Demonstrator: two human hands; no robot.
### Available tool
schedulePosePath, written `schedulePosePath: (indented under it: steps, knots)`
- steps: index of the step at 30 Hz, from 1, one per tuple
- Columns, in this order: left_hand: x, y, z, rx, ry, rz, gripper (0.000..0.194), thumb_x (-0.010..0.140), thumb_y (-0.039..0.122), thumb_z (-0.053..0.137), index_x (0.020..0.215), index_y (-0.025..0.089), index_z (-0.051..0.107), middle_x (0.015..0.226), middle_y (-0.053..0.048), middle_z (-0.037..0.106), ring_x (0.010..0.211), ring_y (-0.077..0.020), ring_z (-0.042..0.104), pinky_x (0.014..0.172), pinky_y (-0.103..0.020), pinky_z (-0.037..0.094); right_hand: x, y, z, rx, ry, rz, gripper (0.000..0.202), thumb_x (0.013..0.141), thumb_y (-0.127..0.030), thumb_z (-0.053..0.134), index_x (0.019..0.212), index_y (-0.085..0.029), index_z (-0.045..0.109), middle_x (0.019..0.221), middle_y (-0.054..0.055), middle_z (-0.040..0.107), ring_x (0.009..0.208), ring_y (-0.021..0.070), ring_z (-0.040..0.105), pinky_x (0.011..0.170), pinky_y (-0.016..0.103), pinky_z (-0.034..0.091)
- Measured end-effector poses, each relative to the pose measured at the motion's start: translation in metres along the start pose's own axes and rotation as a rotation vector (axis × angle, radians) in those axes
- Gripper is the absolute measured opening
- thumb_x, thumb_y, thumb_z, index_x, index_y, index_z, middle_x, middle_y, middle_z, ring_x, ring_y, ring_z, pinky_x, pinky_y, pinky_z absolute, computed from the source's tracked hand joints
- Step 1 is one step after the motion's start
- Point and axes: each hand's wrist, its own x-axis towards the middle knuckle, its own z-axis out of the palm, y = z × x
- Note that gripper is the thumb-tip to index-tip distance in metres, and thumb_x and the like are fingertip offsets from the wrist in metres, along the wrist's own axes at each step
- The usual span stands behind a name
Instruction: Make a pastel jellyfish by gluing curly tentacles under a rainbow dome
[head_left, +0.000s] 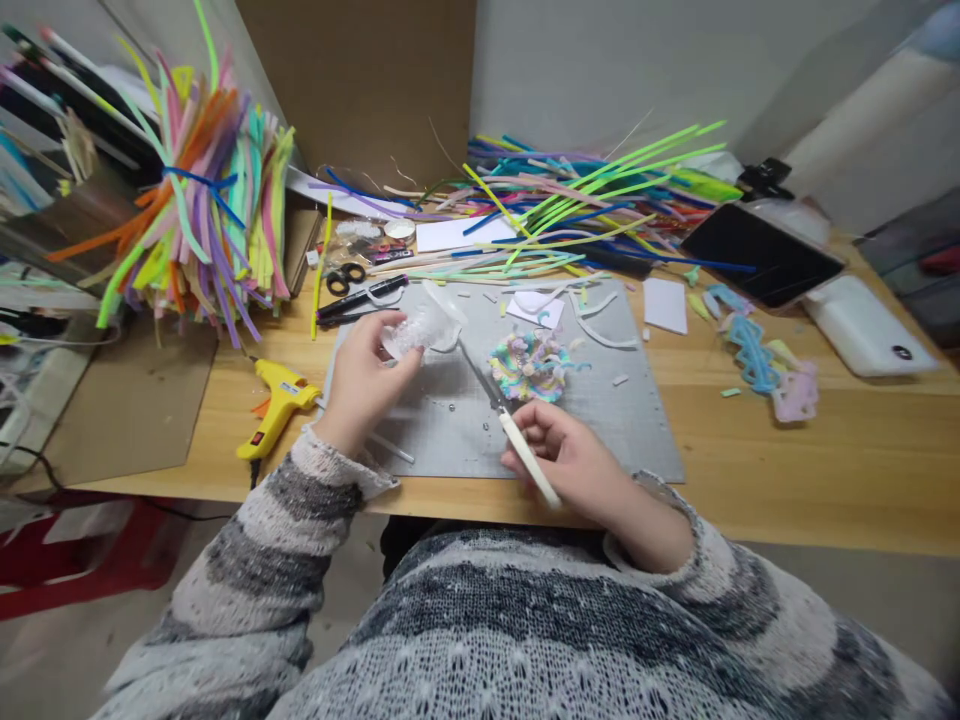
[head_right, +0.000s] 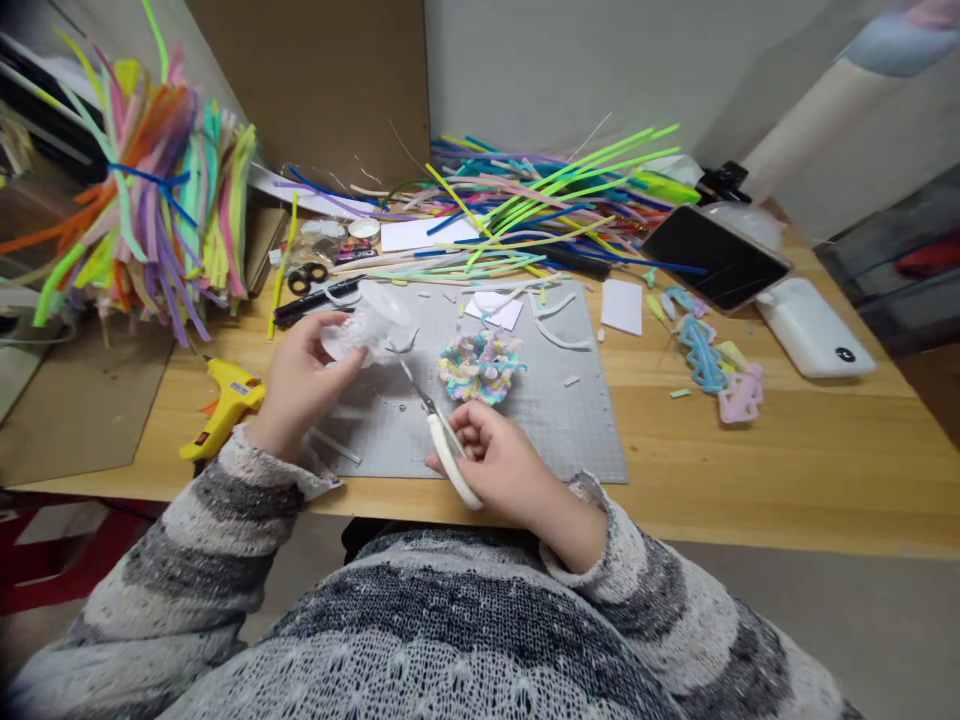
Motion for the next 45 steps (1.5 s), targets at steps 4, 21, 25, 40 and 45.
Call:
schedulePosePath:
  steps: [4,21,25,40,45]
  knots:
    - [-0.012,0.021,-0.011,-0.401,-0.014,-0.209,0.035,0.073,0.028,0.070,0.105,0.018,0.059,0.102,-0.004,0.065,0.086,-0.0157,0.061,0.080,-0.029,0.051,-0.005,-0.004,0.009,0.027,0.036,-0.259,0.038,0.070,-0.035,0.077,0.090,-0.024,0.046,0.091,0.001,0.068,0.074,0.0120,0.060,0.068,0.030,0.048]
    - [-0.069,0.048,-0.031,-1.071,-0.625,-0.610,0.039,0.065,0.025,0.065,0.103,0.019,0.067,0.097,-0.011,0.072,0.082,-0.0251,0.070,0.069,-0.035,0.060,-0.003,-0.013,0.037,0.201,0.098,-0.283,0.042,0.067,-0.037,0.076,0.093,-0.025,0.045,0.086,-0.001,0.063,0.076,0.0138,0.062,0.071,0.031,0.053]
    - [-0.072,0.043,-0.030,-1.081,-0.638,-0.633,0.038,0.064,0.026,0.069,0.101,0.018,0.068,0.096,-0.011,0.072,0.086,-0.0272,0.069,0.078,-0.040,0.058,-0.008,-0.011,0.029,0.189,0.060,-0.259,0.042,0.065,-0.034,0.078,0.090,-0.024,0.047,0.077,-0.004,0.059,0.069,0.0110,0.058,0.067,0.028,0.051]
    - [-0.074,0.050,-0.025,-1.206,-0.483,-0.572,0.028,0.060,0.036,0.069,0.080,0.020,0.059,0.076,-0.004,0.049,0.075,-0.0182,0.053,0.076,-0.035,0.053,-0.043,0.012,-0.018,-0.091,-0.190,-0.073,0.034,0.070,-0.039,0.074,0.081,-0.022,0.047,0.070,-0.006,0.049,0.060,0.0079,0.045,0.052,0.023,0.039]
    - [-0.075,0.058,-0.023,-1.244,-0.451,-0.576,0.028,0.060,0.034,0.069,0.082,0.018,0.062,0.084,-0.006,0.052,0.079,-0.0167,0.055,0.080,-0.032,0.054,-0.049,0.011,-0.028,-0.712,-0.047,-0.289,0.024,0.078,-0.039,0.068,0.077,-0.021,0.053,0.063,-0.004,0.052,0.058,0.0104,0.043,0.055,0.027,0.030]
